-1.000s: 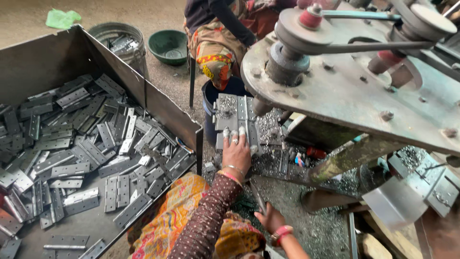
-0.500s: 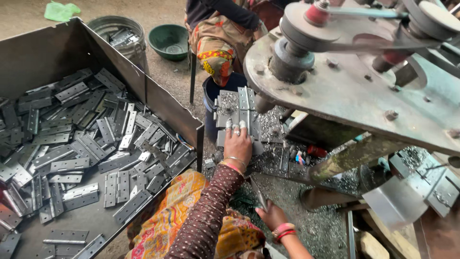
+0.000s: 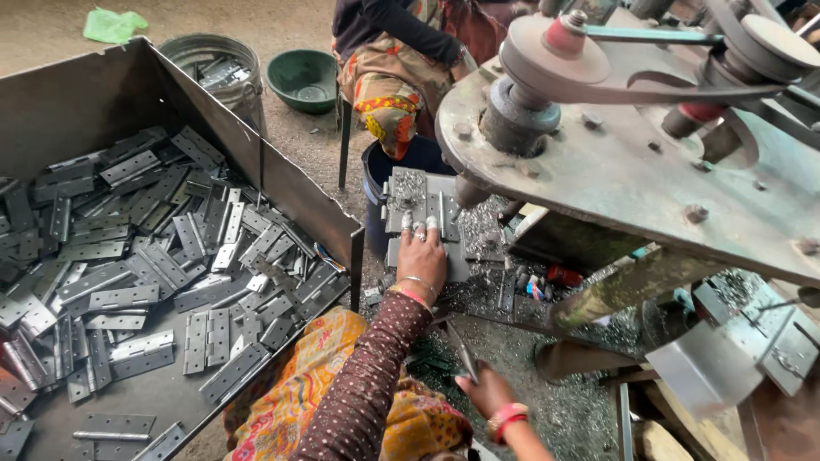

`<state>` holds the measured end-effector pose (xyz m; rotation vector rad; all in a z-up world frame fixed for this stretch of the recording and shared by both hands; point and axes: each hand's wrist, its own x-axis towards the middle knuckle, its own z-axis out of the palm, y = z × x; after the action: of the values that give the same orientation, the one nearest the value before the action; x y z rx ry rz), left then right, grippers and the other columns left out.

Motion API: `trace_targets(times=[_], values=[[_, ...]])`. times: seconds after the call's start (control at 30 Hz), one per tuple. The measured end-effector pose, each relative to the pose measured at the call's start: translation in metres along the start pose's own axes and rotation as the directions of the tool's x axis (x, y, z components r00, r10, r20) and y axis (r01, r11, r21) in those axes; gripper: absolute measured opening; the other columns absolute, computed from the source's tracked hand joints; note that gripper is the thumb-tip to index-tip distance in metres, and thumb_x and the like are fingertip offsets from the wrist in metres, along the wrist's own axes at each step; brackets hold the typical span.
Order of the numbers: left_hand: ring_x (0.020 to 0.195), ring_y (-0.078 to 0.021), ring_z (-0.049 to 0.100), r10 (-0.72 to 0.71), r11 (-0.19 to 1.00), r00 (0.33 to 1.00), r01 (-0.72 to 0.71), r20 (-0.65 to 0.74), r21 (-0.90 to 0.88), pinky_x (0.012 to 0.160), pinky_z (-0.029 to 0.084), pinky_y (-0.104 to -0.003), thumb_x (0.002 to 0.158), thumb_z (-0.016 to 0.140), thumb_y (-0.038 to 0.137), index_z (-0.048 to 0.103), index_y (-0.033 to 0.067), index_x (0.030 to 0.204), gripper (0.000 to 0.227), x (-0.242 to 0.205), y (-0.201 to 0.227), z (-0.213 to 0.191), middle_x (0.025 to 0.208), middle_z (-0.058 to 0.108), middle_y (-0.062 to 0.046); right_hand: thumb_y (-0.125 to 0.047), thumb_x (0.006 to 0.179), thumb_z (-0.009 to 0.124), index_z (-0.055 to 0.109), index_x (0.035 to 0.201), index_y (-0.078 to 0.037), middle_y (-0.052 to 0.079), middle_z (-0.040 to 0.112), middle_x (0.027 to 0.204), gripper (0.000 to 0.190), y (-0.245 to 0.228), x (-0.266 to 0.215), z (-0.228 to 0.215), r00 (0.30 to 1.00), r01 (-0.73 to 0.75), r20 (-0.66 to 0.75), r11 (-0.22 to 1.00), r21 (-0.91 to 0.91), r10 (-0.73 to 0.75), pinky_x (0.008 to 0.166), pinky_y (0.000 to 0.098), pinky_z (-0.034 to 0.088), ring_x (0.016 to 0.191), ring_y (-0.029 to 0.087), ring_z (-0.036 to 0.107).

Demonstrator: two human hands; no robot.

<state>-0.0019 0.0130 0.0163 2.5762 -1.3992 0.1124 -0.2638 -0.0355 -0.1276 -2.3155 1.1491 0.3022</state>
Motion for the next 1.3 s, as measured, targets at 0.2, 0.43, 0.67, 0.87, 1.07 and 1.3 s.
trace_targets(times=[0.2,0.43,0.67,0.87,1.07,1.3], values=[[0.141,-0.0294,0.044,-0.007,0.999,0.985,-0.001,0.172,0.048,0.123,0.022,-0.051,0.1,0.058,0.021,0.076,0.0123,0.113,0.023,0.024,-0.007,-0.014,0.157,0.043,-0.013,-0.054,0.087,0.063,0.058,0.114,-0.009,0.018,0.073,0.081,0.053,0.017,0.001,-0.004,1.0,0.001,0.026,0.998,-0.071,0.001,0.069,0.0512,0.057,0.076,0.04,0.073],[0.136,-0.0268,0.051,-0.02,0.998,0.998,0.017,0.052,0.054,0.121,0.03,-0.05,0.1,0.059,0.02,0.073,0.0089,0.119,0.026,0.031,-0.01,0.002,0.146,0.054,-0.012,-0.055,0.092,0.059,0.061,0.112,-0.008,0.018,0.073,0.084,0.051,0.019,-0.004,0.039,0.998,0.032,-0.051,0.999,-0.039,-0.033,0.072,0.0506,0.056,0.08,0.038,0.073],[0.132,-0.0304,0.052,0.092,0.983,0.991,-0.106,0.097,0.147,0.125,0.014,-0.056,0.102,0.051,0.02,0.074,0.013,0.113,0.027,-0.036,0.012,-0.016,0.145,0.053,-0.017,-0.054,0.088,0.063,0.058,0.126,-0.02,0.007,0.079,0.099,0.051,-0.039,-0.032,-0.068,0.96,-0.021,-0.276,0.998,0.051,0.034,0.073,0.0446,0.057,0.088,0.03,0.075],[0.119,-0.0316,0.059,0.162,0.977,0.825,-0.211,-0.542,-0.029,0.103,0.03,-0.06,0.086,0.058,0.02,0.061,0.0061,0.112,0.03,-0.115,0.025,-0.012,0.125,0.063,-0.014,-0.047,0.085,0.071,0.058,0.128,-0.015,0.011,0.069,0.124,0.055,-0.066,-0.047,-0.08,0.901,0.107,-0.427,0.992,0.062,-0.071,0.078,0.0423,0.058,0.088,0.027,0.076],[0.094,-0.0217,0.063,0.139,0.882,0.802,-0.367,-0.58,-0.297,0.12,0.039,-0.056,0.107,0.061,0.022,0.058,0.0055,0.108,0.017,-0.084,0.018,-0.015,0.117,0.063,-0.008,-0.045,0.086,0.074,0.057,0.127,-0.01,0.011,0.068,0.121,0.056,-0.06,-0.046,-0.083,0.891,0.173,-0.442,0.978,0.116,-0.105,0.077,0.0407,0.058,0.089,0.025,0.075],[0.108,-0.0186,0.063,0.131,0.985,0.933,-0.085,-0.334,0.15,0.111,0.039,-0.058,0.097,0.057,0.019,0.061,0.0115,0.122,0.026,-0.035,0.01,0.0,0.13,0.059,-0.009,-0.042,0.088,0.069,0.059,0.126,-0.012,0.008,0.067,0.124,0.048,-0.062,-0.048,-0.085,0.912,0.14,-0.398,0.987,0.074,-0.1,0.078,0.0385,0.059,0.089,0.022,0.075]])
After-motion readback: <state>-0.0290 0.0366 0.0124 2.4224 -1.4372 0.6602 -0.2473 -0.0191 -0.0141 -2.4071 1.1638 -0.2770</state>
